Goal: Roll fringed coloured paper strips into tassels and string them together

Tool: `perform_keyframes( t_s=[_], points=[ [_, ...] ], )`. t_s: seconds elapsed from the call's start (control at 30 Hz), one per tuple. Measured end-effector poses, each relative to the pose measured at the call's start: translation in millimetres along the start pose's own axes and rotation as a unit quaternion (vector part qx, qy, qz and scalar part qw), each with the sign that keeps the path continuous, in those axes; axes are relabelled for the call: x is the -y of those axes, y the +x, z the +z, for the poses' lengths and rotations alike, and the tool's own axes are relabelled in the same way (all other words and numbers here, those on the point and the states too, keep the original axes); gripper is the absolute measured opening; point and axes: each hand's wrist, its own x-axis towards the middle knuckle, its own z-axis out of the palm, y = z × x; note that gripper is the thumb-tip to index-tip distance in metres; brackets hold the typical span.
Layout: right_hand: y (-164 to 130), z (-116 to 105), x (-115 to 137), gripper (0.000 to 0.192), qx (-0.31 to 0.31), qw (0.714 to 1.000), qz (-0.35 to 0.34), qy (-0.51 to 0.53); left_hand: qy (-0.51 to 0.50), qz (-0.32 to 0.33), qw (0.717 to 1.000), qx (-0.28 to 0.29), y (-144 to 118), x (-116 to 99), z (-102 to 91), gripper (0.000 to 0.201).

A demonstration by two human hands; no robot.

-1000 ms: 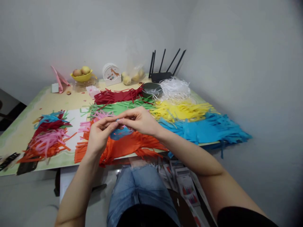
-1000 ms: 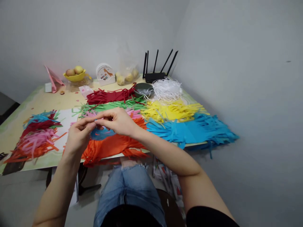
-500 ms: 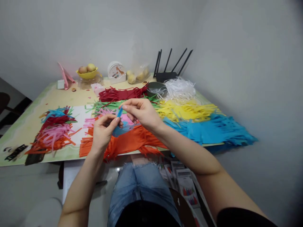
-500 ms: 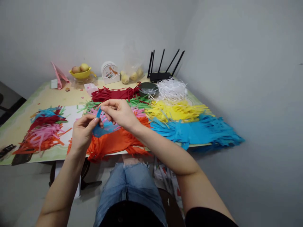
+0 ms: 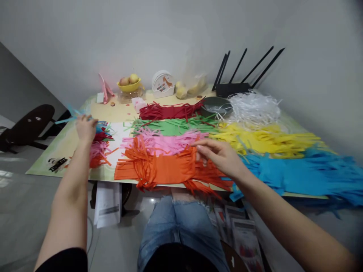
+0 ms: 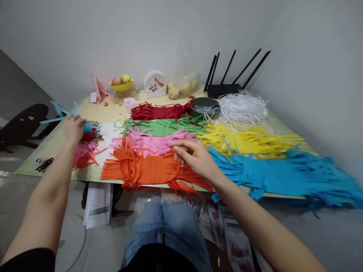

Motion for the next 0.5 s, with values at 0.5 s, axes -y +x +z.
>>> perform_keyframes(
  t_s=[0.5],
  points=[
    [-61, -217, -72, 0.017, -0.186, 0.852, 0.105, -0.479, -0.155, 0.322, 0.934, -0.028, 3, -214, -6.6, 0.039]
  ],
)
